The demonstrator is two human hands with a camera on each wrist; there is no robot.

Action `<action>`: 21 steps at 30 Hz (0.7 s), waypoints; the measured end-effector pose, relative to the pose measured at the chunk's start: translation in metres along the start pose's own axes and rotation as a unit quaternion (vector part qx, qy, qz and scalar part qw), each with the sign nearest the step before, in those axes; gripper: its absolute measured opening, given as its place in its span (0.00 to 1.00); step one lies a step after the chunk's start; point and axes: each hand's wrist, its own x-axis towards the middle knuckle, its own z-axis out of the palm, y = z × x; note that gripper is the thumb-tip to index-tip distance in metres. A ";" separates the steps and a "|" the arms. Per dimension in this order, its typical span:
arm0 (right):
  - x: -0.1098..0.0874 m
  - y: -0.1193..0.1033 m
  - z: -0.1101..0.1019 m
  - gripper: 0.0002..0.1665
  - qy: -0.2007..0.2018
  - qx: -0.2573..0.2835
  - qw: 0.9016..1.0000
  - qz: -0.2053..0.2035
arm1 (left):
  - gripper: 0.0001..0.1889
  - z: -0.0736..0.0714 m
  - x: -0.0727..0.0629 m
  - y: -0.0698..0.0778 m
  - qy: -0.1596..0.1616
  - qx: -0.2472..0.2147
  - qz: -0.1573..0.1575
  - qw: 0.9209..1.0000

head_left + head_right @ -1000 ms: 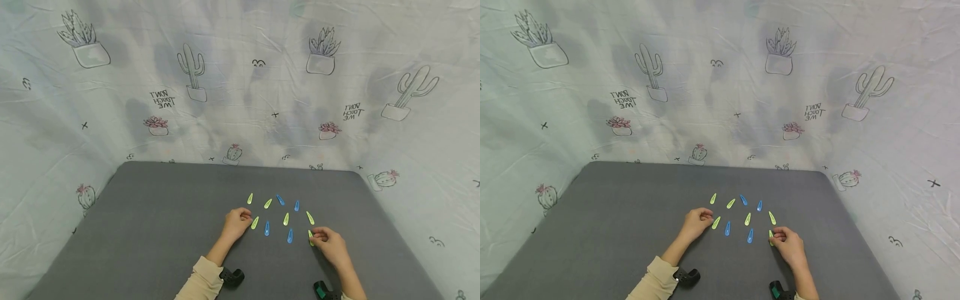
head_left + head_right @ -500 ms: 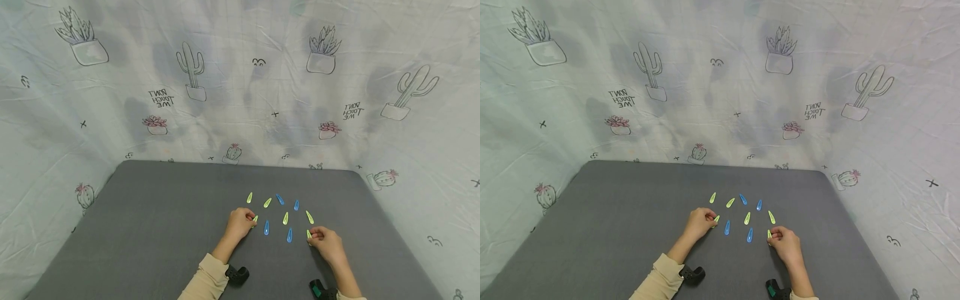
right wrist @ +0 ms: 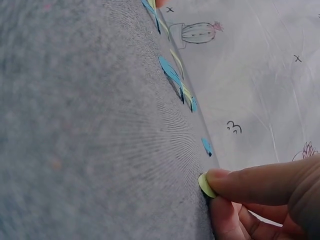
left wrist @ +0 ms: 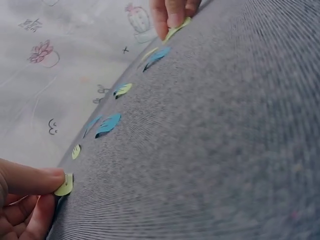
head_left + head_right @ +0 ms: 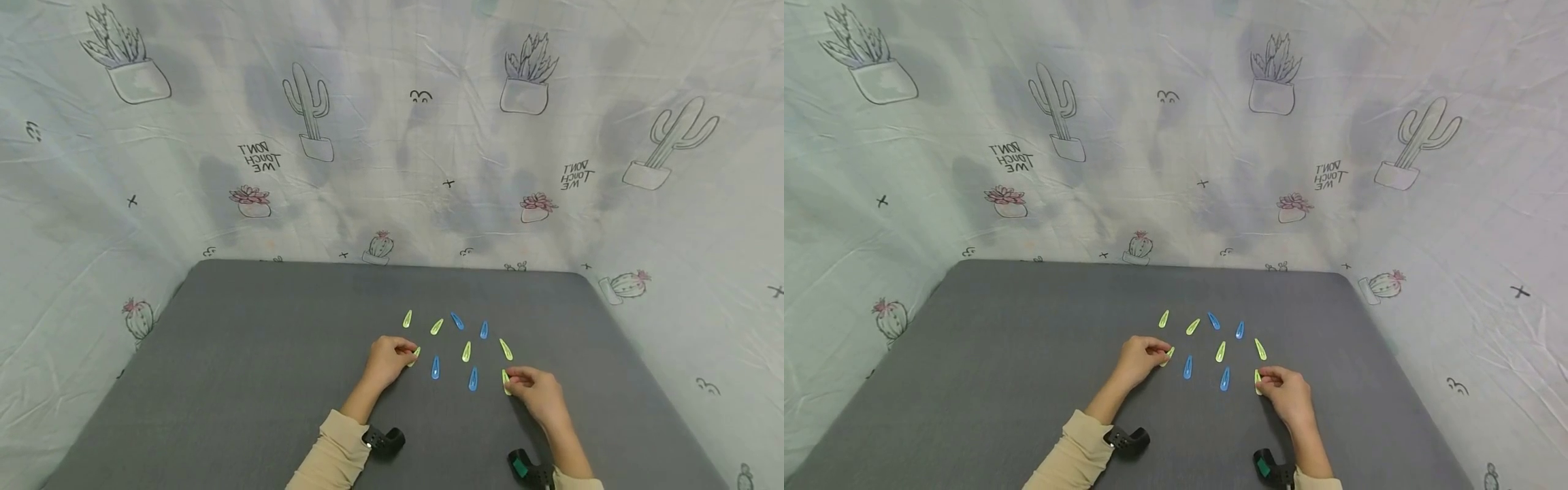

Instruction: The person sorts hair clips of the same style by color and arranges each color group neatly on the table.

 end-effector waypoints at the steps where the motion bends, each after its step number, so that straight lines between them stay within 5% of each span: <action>1: 0.000 0.000 0.000 0.16 -0.001 0.002 1.000 -0.003 | 0.04 -0.001 0.000 0.000 -0.001 -0.005 -0.002 1.000; 12: 0.001 -0.003 -0.001 0.16 -0.005 -0.014 1.000 -0.002 | 0.06 -0.008 0.001 -0.005 -0.002 -0.066 -0.034 0.997; 21: -0.001 -0.001 -0.003 0.16 -0.009 0.002 1.000 0.004 | 0.09 -0.030 0.003 -0.011 0.014 -0.147 -0.082 0.986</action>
